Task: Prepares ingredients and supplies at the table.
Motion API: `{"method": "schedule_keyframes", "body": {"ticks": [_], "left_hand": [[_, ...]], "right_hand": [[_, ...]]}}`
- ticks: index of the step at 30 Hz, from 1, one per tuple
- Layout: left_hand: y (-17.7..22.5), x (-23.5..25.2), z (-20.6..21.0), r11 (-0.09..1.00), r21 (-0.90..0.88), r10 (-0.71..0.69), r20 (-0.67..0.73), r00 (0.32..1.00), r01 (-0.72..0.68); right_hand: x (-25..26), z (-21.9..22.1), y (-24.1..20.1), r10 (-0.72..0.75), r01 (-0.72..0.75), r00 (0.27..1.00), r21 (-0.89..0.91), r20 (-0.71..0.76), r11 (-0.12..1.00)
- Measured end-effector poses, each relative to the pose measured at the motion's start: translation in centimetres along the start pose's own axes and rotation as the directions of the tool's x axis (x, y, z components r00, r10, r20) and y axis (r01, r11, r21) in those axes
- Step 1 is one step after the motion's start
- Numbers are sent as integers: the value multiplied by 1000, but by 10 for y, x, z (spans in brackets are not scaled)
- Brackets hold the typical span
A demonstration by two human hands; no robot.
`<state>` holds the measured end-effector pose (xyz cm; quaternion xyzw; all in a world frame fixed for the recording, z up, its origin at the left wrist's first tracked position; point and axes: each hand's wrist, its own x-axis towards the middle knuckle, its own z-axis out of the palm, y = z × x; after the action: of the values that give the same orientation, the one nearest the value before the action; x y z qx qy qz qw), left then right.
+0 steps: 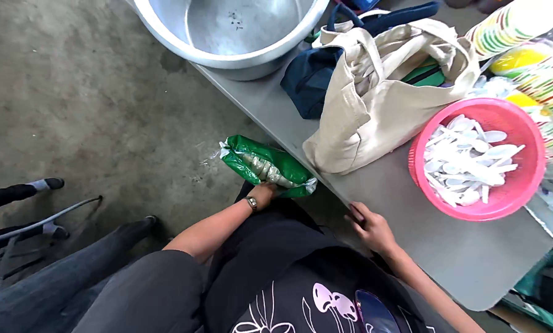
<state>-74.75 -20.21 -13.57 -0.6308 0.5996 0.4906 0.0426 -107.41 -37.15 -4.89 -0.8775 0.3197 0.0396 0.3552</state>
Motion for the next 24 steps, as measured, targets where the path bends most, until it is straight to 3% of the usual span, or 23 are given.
{"method": "schedule_keyframes", "body": {"ticks": [5,7,9,13,16,20,22,24], "left_hand": [[29,36,-14,968,-172,-167,90,982,181],[53,53,-16,945,-260,-170,128,977,198],[73,63,-18,937,-280,-171,149,974,207],[69,68,-12,857,-480,-143,125,982,186],[71,69,-17,833,-522,-137,124,983,182],[80,56,-15,924,-378,-36,77,996,63],[76,47,-6,947,-320,2,8,1000,1],[68,36,-7,966,-252,-65,-39,997,53]], "right_hand": [[-100,-12,61,67,-106,987,-284,-143,953],[-134,2,70,194,-251,958,-293,-211,923],[-156,21,74,347,-435,882,-268,-317,860],[-140,40,70,550,-673,703,-171,-451,719],[-109,44,74,622,-728,639,-95,-453,679],[-93,45,84,486,-686,614,-115,-622,719],[-89,46,79,305,-615,604,-187,-737,766],[-74,45,64,95,-455,657,-293,-748,841]]}}
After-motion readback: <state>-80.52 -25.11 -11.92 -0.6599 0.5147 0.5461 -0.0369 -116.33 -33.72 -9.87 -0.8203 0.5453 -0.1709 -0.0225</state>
